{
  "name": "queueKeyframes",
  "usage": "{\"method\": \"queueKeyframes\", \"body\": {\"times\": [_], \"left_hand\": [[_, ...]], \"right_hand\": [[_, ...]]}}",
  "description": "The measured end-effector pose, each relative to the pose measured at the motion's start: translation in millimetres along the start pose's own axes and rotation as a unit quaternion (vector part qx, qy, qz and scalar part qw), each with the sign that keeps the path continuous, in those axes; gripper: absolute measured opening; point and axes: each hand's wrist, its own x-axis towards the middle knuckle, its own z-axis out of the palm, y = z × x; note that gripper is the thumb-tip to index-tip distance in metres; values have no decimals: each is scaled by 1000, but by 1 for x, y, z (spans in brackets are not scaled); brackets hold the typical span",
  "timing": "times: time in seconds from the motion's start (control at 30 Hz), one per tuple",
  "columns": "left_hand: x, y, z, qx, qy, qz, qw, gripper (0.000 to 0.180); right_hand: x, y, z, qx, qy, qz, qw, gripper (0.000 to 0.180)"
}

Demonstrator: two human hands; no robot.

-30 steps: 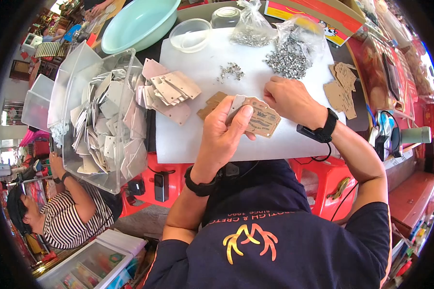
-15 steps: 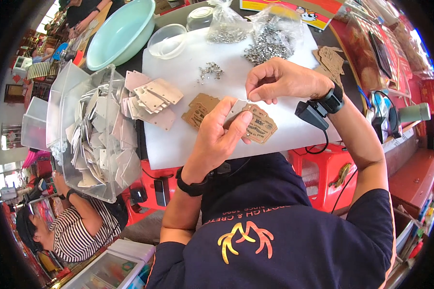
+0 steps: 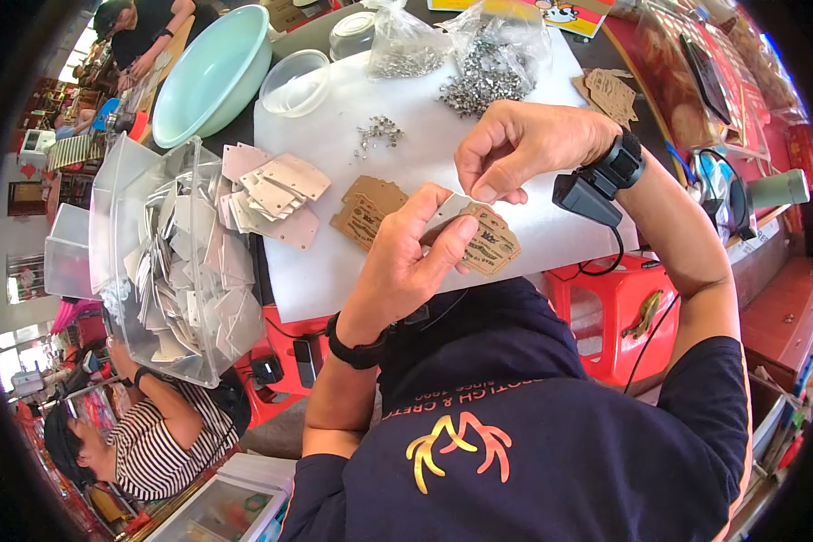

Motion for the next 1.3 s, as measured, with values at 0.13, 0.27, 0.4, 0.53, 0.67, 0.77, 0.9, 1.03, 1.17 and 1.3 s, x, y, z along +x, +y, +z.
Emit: {"method": "queueKeyframes", "body": {"times": [0.13,0.27,0.4,0.53,0.67,0.77,0.9,1.03,1.17,1.3], "left_hand": [[0,-3,0,-20,4,4,1000,16],[0,-4,-3,-32,15,9,999,16],[1,-4,-3,-22,32,19,999,14],[1,-8,-1,-16,49,10,999,13],[1,-10,-1,-17,73,5,997,12],[1,-15,-4,-3,82,4,997,13],[2,-17,-8,25,76,0,997,13],[2,-16,-4,27,89,17,996,12],[0,-26,-3,18,130,13,991,13],[-4,-27,-1,-6,155,14,988,15]], "right_hand": [[-2,-2,1,17,-1,7,1000,12],[-5,1,7,-24,5,-7,1000,14],[-4,9,13,-41,37,-33,998,13],[-4,14,17,-79,83,-75,991,11],[-2,19,18,-115,106,-96,983,9],[0,23,21,-85,116,-102,984,9],[2,31,25,-51,131,-102,985,9],[2,35,30,20,133,-100,986,11],[5,43,39,51,184,-76,979,13],[6,44,47,56,207,-72,974,12]]}}
